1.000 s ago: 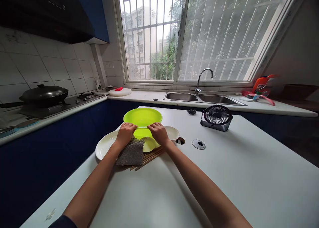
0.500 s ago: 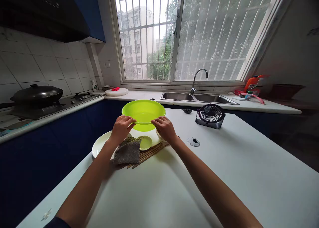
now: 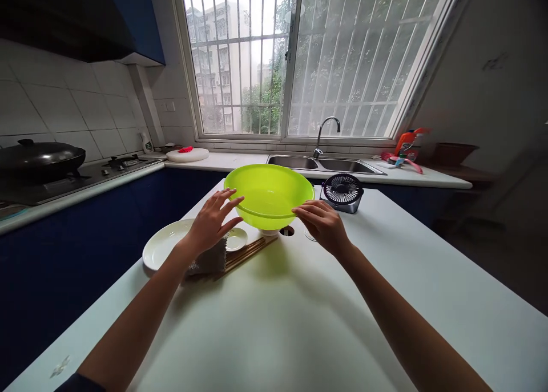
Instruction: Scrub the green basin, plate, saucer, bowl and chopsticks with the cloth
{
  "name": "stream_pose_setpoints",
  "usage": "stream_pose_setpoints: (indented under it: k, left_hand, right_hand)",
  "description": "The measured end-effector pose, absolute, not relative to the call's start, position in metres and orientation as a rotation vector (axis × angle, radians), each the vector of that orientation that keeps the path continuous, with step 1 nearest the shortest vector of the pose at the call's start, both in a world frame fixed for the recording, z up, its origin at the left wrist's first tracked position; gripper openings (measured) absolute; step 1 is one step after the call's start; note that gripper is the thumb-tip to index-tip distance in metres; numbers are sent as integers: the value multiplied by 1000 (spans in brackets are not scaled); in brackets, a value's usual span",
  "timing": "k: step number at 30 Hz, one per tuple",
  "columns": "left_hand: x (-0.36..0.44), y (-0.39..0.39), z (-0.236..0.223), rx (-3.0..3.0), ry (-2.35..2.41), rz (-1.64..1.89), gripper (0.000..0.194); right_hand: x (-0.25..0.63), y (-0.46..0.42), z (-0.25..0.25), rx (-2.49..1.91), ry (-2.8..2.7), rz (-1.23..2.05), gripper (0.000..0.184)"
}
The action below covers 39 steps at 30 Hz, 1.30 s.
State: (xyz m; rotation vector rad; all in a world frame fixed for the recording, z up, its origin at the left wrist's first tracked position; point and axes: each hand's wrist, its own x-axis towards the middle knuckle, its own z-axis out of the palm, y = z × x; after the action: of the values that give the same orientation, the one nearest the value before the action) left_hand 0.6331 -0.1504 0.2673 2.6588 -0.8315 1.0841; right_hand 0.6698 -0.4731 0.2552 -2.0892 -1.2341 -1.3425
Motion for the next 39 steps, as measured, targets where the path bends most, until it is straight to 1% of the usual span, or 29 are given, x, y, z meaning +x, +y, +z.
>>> stream_pose_setpoints:
  k: [6,12,14,17,20,24,26,30,39]
  left_hand:
    - [617,-187,258,2682,-971,897,53]
    - [613,-217,243,2590,-1131,817,52]
    - [621,-223,232,2566,-1099,835,55]
    - [638,-228,211,2630,-897,825,56]
    - [652,-233,191,2759,-798,749,53]
    - [655,-243,171,2906,-826,675,68]
    - [652,-247,163,2962,-854,658,70]
    - [652,-247,150,3052,-878,656,62]
    - [668,-229,137,3126,-903,789,61]
  right_hand:
    - [643,-523,250,-2113,-1218,-1325,23]
    - [616,-567,239,-2158,-1196,-1309,26]
    - [610,-580,234,-2182,-1188,-1330,28]
    - [603,-596,227,-2210,-1199,-1360,32]
    - [596,-608,221,-2231,-1192,-1372,38]
    - [587,-620,213,-2249,-1190,-1341,43]
    - [583,-625,209,-2256,-1185,-1317,43]
    - [577,-629,202,-2262,-1176,-1320,39]
    - [573,-622,194,-2272,-1225,-1282,29]
